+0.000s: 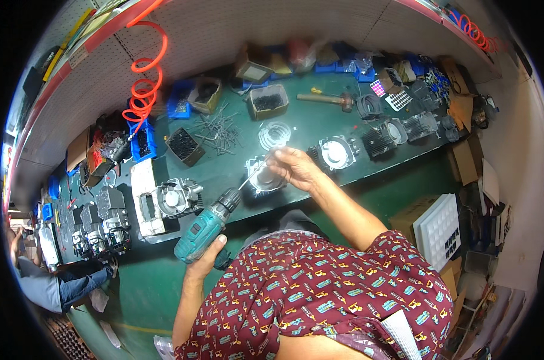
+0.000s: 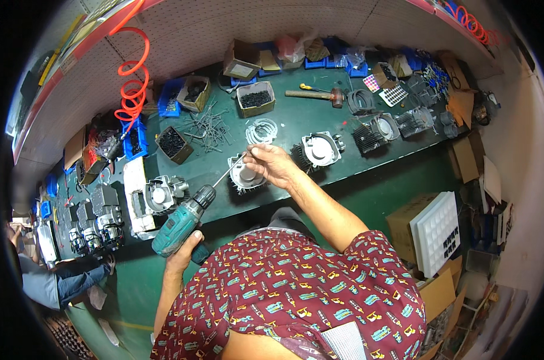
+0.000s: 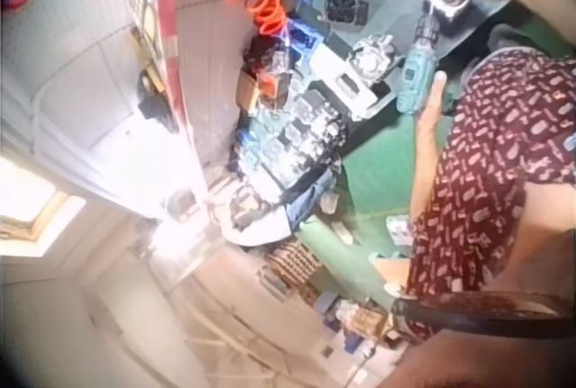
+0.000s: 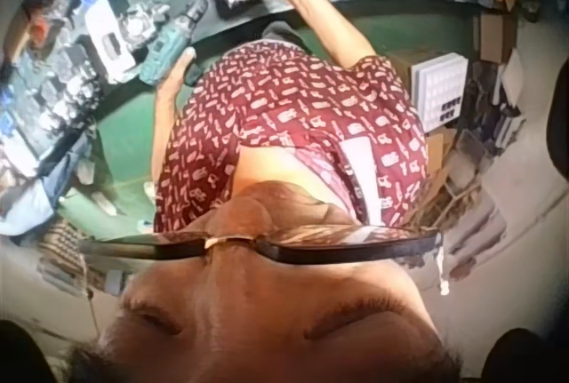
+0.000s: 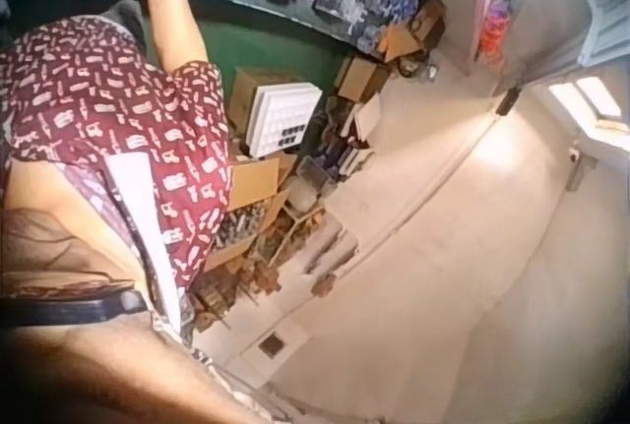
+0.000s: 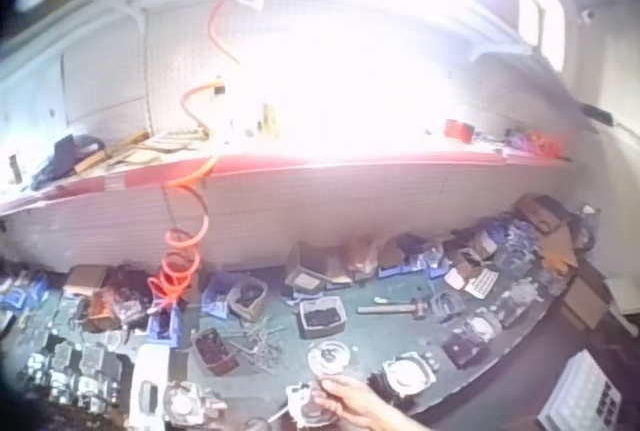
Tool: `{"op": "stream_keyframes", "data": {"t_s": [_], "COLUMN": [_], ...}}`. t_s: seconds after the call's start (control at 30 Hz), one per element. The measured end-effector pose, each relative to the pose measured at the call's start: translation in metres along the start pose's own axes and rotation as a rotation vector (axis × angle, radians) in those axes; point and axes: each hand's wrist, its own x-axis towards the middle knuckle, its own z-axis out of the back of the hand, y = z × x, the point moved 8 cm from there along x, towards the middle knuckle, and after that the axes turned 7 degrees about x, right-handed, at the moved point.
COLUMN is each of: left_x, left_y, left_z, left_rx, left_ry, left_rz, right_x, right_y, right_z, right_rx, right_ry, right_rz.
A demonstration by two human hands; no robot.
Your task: The person uses a cordless drill to fasten screws into metal components on a workbench. They repeatedly pick up screws, align them with the drill bit, and drive them into the parts, moving between several units on the table.
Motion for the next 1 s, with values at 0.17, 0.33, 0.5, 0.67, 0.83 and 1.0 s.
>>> {"op": "stream_keyframes", "data": {"t_s": [0.17,0.33,0.5,0.67,0.83,1.0], "left_x": [-0.005,-0.006,-0.012,-0.022,-0.027,-0.020], "left_y": [-0.002,-0.018,-0.046,-0.048,-0.042,-0.033], "left_z": [-0.006,-0.025,-0.042,-0.047,-0.059,-0.064], "left_rx": [-0.004,0.041,0.233,0.276,0.264,0.337], "left_ry": [-0.056,-0.087,-0.116,-0.165,-0.222,-0.238], "left_rz": [-0.006,-0.006,-0.075,-0.047,-0.022,-0.005], "right_x": [0.007,0.013,0.019,0.024,0.045,0.036], "right_y": [-0.005,0.009,0.023,0.024,0.049,0.036], "right_z": [-0.003,0.006,0.023,0.015,0.026,0.006], "right_rx": [0.040,0.012,-0.242,-0.371,-1.096,-1.748], "right_ry": [0.055,0.069,0.106,0.161,-0.012,0.098], "right_rz": [-0.069,-0.115,-0.205,-0.305,0.137,0.247]}}
